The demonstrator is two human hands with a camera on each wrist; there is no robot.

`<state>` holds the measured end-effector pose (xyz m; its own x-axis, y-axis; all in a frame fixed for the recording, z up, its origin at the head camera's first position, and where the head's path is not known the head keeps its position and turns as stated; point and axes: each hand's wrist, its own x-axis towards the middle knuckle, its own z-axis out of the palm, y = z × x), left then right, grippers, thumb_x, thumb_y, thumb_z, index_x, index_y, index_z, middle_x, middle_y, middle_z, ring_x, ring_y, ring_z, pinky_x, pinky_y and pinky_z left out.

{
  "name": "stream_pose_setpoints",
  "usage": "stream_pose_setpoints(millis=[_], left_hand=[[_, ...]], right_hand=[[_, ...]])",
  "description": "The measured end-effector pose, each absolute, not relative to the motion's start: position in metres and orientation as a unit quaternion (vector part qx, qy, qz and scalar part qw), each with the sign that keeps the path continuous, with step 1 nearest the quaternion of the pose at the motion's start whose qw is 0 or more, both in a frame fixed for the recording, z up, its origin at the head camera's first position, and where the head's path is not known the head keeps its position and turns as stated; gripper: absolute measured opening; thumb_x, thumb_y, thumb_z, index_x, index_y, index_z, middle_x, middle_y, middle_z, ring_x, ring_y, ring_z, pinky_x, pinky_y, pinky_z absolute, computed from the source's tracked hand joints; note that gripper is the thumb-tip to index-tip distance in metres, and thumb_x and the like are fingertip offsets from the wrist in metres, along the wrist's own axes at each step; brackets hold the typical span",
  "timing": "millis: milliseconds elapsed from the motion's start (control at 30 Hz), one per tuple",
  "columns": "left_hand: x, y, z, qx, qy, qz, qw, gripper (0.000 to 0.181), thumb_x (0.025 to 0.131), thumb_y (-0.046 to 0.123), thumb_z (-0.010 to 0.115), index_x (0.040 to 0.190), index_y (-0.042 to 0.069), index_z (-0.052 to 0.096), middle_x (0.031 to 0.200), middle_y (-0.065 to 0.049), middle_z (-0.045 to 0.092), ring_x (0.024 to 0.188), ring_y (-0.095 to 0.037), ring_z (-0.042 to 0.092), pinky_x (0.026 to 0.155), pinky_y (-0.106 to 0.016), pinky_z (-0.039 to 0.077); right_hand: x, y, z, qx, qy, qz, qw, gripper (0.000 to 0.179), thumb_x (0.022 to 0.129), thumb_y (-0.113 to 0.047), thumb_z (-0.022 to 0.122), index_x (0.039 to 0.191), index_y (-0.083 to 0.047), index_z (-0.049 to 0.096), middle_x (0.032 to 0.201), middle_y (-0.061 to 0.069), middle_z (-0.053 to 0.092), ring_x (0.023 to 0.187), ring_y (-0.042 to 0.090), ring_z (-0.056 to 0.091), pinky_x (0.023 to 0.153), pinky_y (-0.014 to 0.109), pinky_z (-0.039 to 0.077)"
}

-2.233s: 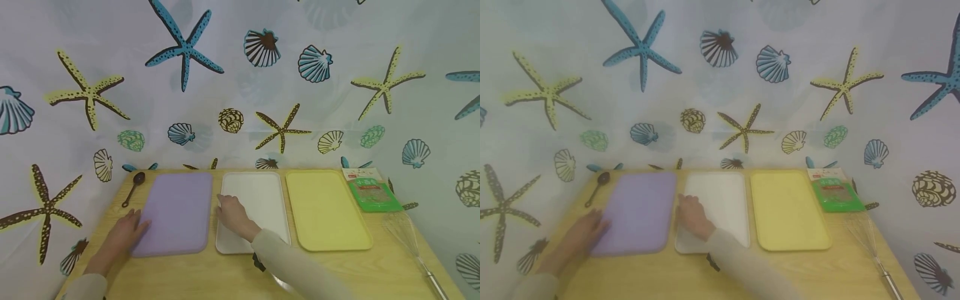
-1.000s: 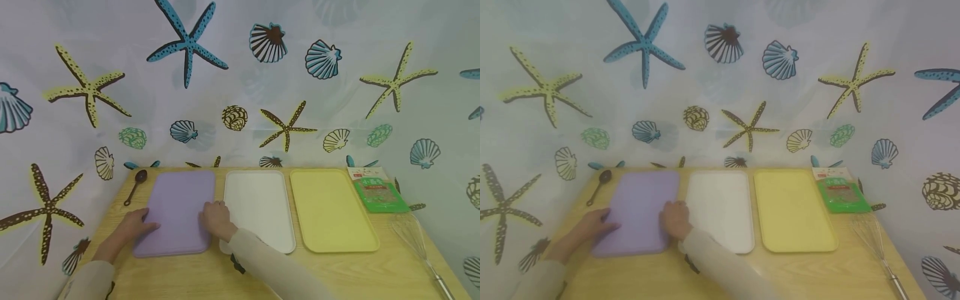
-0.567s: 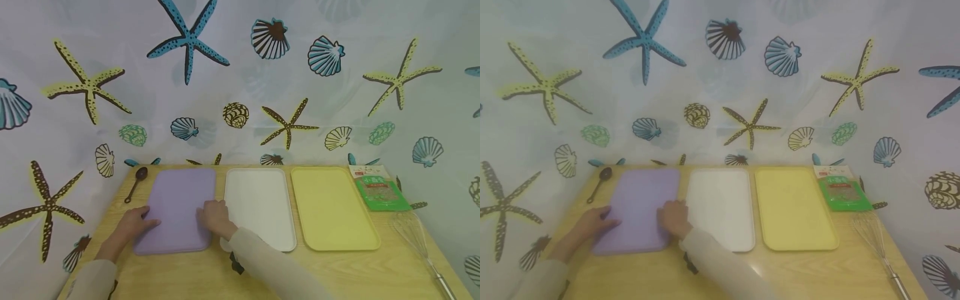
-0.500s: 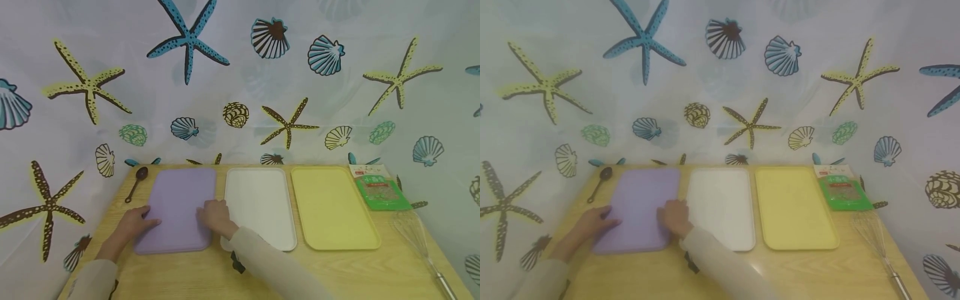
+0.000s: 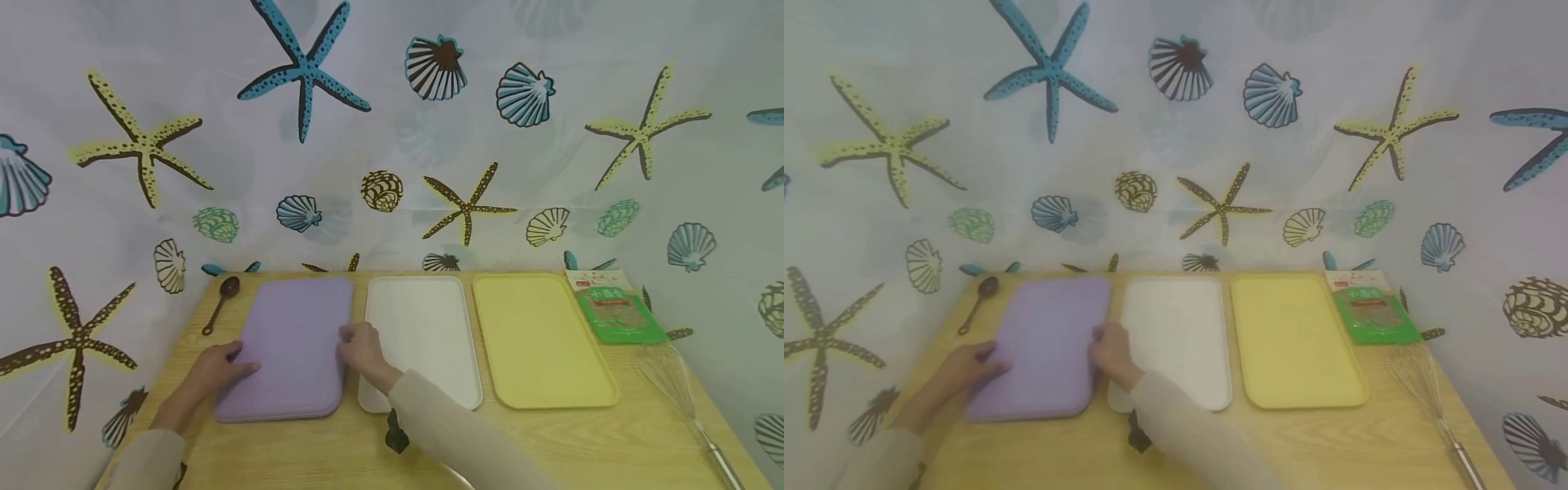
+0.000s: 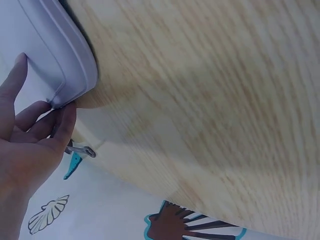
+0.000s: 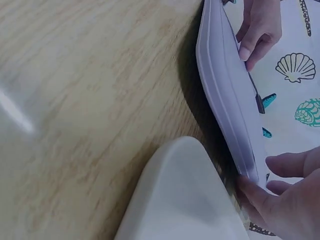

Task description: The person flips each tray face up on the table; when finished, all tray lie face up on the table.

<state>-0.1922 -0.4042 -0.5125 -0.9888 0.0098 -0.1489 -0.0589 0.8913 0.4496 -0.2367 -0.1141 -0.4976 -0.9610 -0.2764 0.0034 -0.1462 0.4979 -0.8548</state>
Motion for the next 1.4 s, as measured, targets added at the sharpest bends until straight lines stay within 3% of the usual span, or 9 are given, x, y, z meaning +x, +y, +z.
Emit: stream_pose_setpoints(millis=[67, 267, 400, 533, 733, 967, 1200, 1400], left_hand=[[-0.192, -0.404, -0.512, -0.01, 0.969, 0.233, 0.077, 0.078, 0.087, 0.035, 0.071, 0.131, -0.022, 0.04, 0.133, -0.041, 0.04, 0.123, -0.056, 0.039, 0.103, -0.061, 0.035], [-0.189, -0.404, -0.508, -0.004, 0.968, 0.239, 0.076, 0.077, 0.087, 0.036, 0.07, 0.13, -0.021, 0.042, 0.133, -0.041, 0.042, 0.121, -0.055, 0.041, 0.101, -0.061, 0.037], [-0.186, -0.403, -0.507, -0.003, 0.967, 0.245, 0.07, 0.074, 0.088, 0.036, 0.069, 0.13, -0.02, 0.044, 0.132, -0.04, 0.043, 0.12, -0.055, 0.043, 0.1, -0.061, 0.038], [-0.181, -0.402, -0.508, -0.012, 0.964, 0.259, 0.065, 0.075, 0.09, 0.038, 0.067, 0.131, -0.02, 0.043, 0.132, -0.04, 0.043, 0.119, -0.055, 0.044, 0.099, -0.06, 0.04], [-0.179, -0.411, -0.514, -0.004, 0.963, 0.264, 0.057, 0.081, 0.09, 0.047, 0.063, 0.132, -0.018, 0.043, 0.134, -0.038, 0.042, 0.118, -0.054, 0.047, 0.098, -0.059, 0.042], [-0.165, -0.403, -0.5, 0.029, 0.962, 0.259, 0.086, 0.074, 0.094, 0.041, 0.06, 0.132, -0.019, 0.042, 0.134, -0.039, 0.042, 0.117, -0.053, 0.049, 0.097, -0.058, 0.043], [-0.136, -0.388, -0.49, 0.034, 0.954, 0.268, 0.129, 0.081, 0.088, 0.046, 0.066, 0.136, -0.015, 0.04, 0.14, -0.042, 0.031, 0.124, -0.058, 0.036, 0.1, -0.064, 0.036], [-0.118, -0.381, -0.494, 0.048, 0.958, 0.262, 0.104, 0.085, 0.083, 0.043, 0.072, 0.139, -0.011, 0.04, 0.142, -0.042, 0.027, 0.126, -0.059, 0.031, 0.1, -0.067, 0.032]], right_hand=[[-0.237, -0.113, -0.496, -0.099, 0.852, -0.509, 0.066, 0.041, 0.077, 0.008, 0.063, 0.118, 0.006, 0.065, 0.117, 0.02, 0.066, 0.103, 0.029, 0.065, 0.08, 0.03, 0.057], [-0.238, -0.112, -0.497, -0.067, 0.816, -0.567, 0.086, 0.049, 0.077, 0.012, 0.065, 0.125, 0.007, 0.059, 0.117, 0.021, 0.065, 0.085, 0.024, 0.07, 0.067, 0.024, 0.058], [-0.239, -0.111, -0.497, -0.075, 0.814, -0.571, 0.073, 0.046, 0.078, 0.011, 0.066, 0.123, 0.008, 0.059, 0.112, 0.021, 0.067, 0.101, 0.029, 0.067, 0.078, 0.026, 0.057], [-0.239, -0.111, -0.492, -0.082, 0.813, -0.572, 0.07, 0.043, 0.08, 0.006, 0.069, 0.122, 0.008, 0.06, 0.107, 0.021, 0.069, 0.102, 0.03, 0.066, 0.08, 0.027, 0.057], [-0.242, -0.11, -0.483, -0.087, 0.796, -0.589, 0.113, 0.052, 0.079, 0.0, 0.074, 0.128, 0.004, 0.058, 0.102, 0.016, 0.069, 0.089, 0.019, 0.067, 0.076, 0.025, 0.057], [-0.244, -0.106, -0.473, -0.083, 0.768, -0.617, 0.151, 0.06, 0.079, 0.003, 0.073, 0.135, 0.001, 0.052, 0.102, 0.017, 0.067, 0.081, 0.016, 0.066, 0.073, 0.025, 0.057], [-0.243, -0.103, -0.46, -0.088, 0.754, -0.631, 0.16, 0.06, 0.079, 0.006, 0.071, 0.136, 0.002, 0.051, 0.102, 0.02, 0.066, 0.079, 0.019, 0.067, 0.074, 0.028, 0.058], [-0.247, -0.101, -0.456, -0.085, 0.717, -0.668, 0.178, 0.061, 0.08, 0.01, 0.07, 0.137, 0.004, 0.049, 0.099, 0.019, 0.064, 0.08, 0.022, 0.069, 0.074, 0.029, 0.059]])
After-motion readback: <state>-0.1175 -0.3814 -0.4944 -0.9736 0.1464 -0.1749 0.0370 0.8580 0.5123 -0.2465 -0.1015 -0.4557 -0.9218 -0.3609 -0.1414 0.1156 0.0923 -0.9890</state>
